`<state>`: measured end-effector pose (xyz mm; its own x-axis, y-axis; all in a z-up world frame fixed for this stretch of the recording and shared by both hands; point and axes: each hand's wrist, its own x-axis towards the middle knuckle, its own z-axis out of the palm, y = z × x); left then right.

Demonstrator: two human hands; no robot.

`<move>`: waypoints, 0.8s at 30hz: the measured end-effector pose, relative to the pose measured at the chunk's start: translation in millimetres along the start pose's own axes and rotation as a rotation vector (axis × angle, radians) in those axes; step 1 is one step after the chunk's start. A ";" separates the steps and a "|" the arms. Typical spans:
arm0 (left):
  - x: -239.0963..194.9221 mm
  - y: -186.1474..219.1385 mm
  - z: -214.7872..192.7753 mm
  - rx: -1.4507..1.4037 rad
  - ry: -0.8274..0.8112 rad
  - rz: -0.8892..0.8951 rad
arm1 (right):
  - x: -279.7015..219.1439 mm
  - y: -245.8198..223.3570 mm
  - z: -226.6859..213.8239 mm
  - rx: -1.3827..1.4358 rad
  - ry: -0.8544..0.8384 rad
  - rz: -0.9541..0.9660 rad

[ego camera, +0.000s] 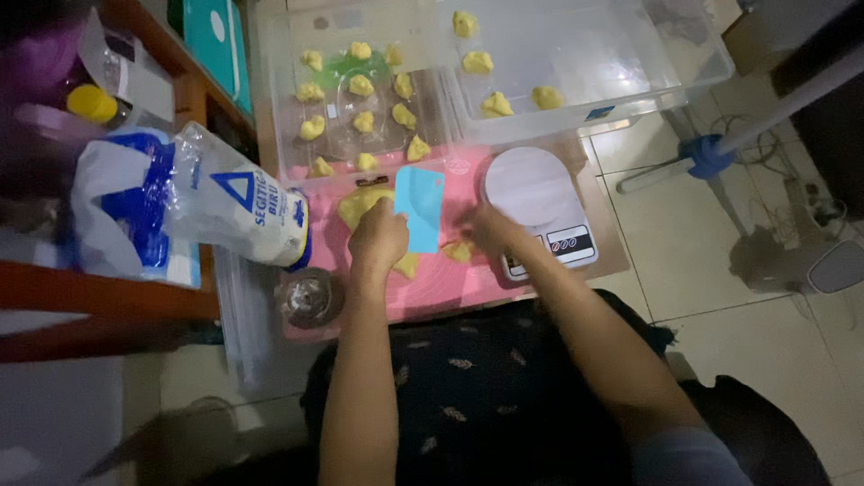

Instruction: The person portions yellow dough into small pieces using a blue plastic scraper and a digital kitchen scale. Each piece is weighed, adjusted, and placed into a clear plastic container. The process is repeated multiple times throughout the clip.

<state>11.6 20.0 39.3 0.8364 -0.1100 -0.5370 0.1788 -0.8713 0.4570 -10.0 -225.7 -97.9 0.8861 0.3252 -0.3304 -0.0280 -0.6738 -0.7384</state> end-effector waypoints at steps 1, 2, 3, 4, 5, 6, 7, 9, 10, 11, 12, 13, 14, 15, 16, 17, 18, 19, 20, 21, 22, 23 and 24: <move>0.7 -1.6 0.4 -0.011 0.013 0.066 | -10.8 -14.4 -21.4 0.024 0.122 0.058; 1.3 -3.2 0.4 -0.021 0.026 0.133 | -21.3 -29.2 -43.0 0.048 0.244 0.115; -3.0 -0.6 1.0 -0.027 0.030 0.131 | -38.1 -67.0 -50.4 0.042 0.241 0.112; -7.4 2.4 1.7 -0.104 0.023 0.227 | -55.1 -104.7 -57.8 0.319 0.266 0.204; -12.3 4.9 3.2 -0.179 0.013 0.321 | -73.4 -141.7 -63.6 0.600 0.285 0.297; -23.6 12.8 0.9 -0.182 0.015 0.319 | -64.2 -133.2 -54.2 0.597 0.283 0.297; -35.4 20.3 -0.7 -0.164 -0.055 0.321 | -56.0 -124.2 -43.7 0.702 0.307 0.210; -23.2 15.1 21.6 -0.146 -0.124 0.323 | -46.7 -102.4 -35.5 0.806 0.329 0.122; 0.7 2.2 45.3 0.100 -0.144 0.298 | -45.3 -90.0 -37.8 0.422 0.316 0.136; 24.1 -11.9 69.3 0.340 -0.162 0.266 | -43.4 -77.9 -39.5 0.038 0.291 0.144; 26.1 -12.0 72.3 0.337 -0.161 0.262 | -41.6 -68.4 -34.7 0.037 0.286 0.143; 27.9 -12.3 75.1 0.362 -0.164 0.245 | -39.9 -59.0 -29.7 -0.154 0.243 0.190; 29.7 -12.0 78.1 0.387 -0.167 0.229 | -38.3 -49.3 -25.1 -0.345 0.199 0.235; 26.6 -9.3 74.1 0.389 -0.169 0.229 | -38.3 -50.9 -19.9 -0.343 0.199 0.236; 23.5 -6.1 70.4 0.360 -0.157 0.231 | -38.4 -52.4 -15.0 -0.404 0.131 0.243; 21.7 -1.1 65.6 0.330 -0.142 0.236 | -37.7 -53.8 -12.5 -0.467 0.066 0.248; 27.4 0.9 67.0 0.331 -0.141 0.240 | -38.3 -55.4 -12.3 -0.467 0.070 0.250; 31.1 0.2 70.3 0.318 -0.127 0.250 | -40.4 -56.8 -8.7 -0.463 0.054 0.229; 35.0 -0.9 73.5 0.305 -0.114 0.260 | -42.3 -58.2 -4.9 -0.459 0.038 0.207; 32.0 1.5 71.5 0.305 -0.115 0.259 | -40.7 -53.0 -3.0 -0.458 0.037 0.208; 29.1 3.8 69.3 0.311 -0.140 0.251 | -38.9 -47.9 -1.0 -0.508 0.045 0.168; 26.4 6.6 66.8 0.316 -0.164 0.244 | -36.9 -42.8 0.2 -0.559 0.053 0.128; 16.1 12.0 59.4 0.315 -0.164 0.243 | -34.1 -37.8 2.4 -0.560 0.051 0.128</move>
<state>-3.5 -20.7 -6.0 0.7367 -0.3829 -0.5574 -0.2018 -0.9112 0.3592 -40.2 -209.7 -60.1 0.9135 0.1950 -0.3571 0.1005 -0.9586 -0.2664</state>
